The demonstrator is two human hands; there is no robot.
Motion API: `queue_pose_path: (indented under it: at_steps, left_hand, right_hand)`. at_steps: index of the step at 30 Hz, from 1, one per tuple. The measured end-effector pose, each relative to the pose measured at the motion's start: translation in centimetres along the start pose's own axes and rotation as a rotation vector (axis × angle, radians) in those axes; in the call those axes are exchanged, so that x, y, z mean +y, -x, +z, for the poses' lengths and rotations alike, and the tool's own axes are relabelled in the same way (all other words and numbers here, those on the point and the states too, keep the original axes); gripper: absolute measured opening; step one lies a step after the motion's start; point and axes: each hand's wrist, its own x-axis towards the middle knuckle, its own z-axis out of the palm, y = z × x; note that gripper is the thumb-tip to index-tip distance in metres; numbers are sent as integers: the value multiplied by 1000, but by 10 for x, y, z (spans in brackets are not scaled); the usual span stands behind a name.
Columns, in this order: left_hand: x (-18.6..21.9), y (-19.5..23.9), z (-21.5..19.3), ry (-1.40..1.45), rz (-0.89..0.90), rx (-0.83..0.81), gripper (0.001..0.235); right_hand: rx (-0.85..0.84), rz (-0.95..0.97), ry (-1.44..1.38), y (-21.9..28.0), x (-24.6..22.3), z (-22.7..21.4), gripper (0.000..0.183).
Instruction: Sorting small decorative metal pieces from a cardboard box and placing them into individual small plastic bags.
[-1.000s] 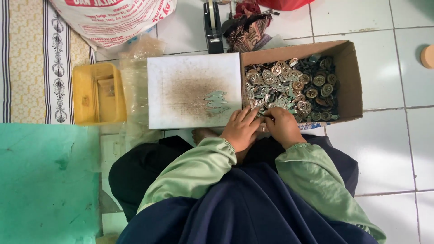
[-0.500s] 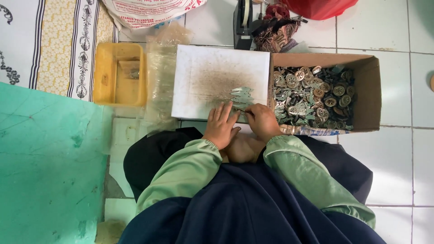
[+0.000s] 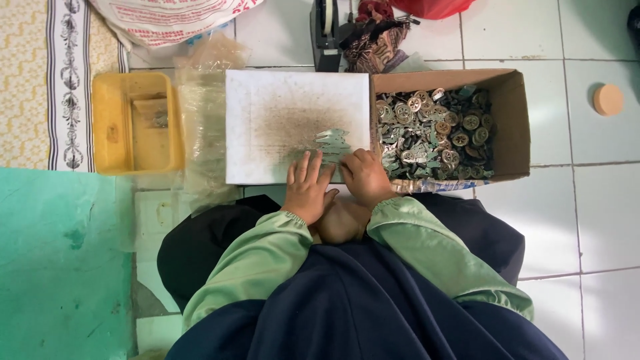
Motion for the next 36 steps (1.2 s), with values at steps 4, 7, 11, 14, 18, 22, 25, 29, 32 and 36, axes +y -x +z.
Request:
queue_pose_path:
  at_steps: [4, 7, 11, 14, 18, 22, 25, 29, 32, 36]
  left_hand:
    - [26, -7, -2, -39, 73, -32, 55]
    - [49, -25, 0, -57, 178, -33, 54]
    - [82, -61, 12, -11, 323, -69, 47]
    - [100, -99, 19, -93, 387, -203, 35]
    - [112, -126, 25, -211, 318, -554, 35]
    - [111, -128, 37, -303, 319, -589, 54]
    - [119, -130, 28, -416, 330, -636, 61]
    - [119, -130, 38, -434, 313, -636, 64]
    - [118, -131, 40, -456, 302, -632, 67]
    - [118, -127, 34, -470, 349, -572, 66]
  right_hand:
    - [12, -75, -3, 25, 28, -4, 16]
    - [40, -86, 43, 42, 56, -18, 13]
    - [-4, 56, 38, 56, 107, -28, 20]
    - [-160, 263, 20, 51, 140, -26, 24]
    - [-327, 341, 14, 38, 160, -18, 28]
    - [-330, 300, 80, 29, 156, -3, 26]
    - [-259, 242, 135, 27, 157, 16, 20]
    - [-199, 179, 193, 31, 164, 41, 12]
    - [-213, 190, 152, 27, 164, 40, 13]
    - [-362, 293, 88, 21, 162, 33, 17]
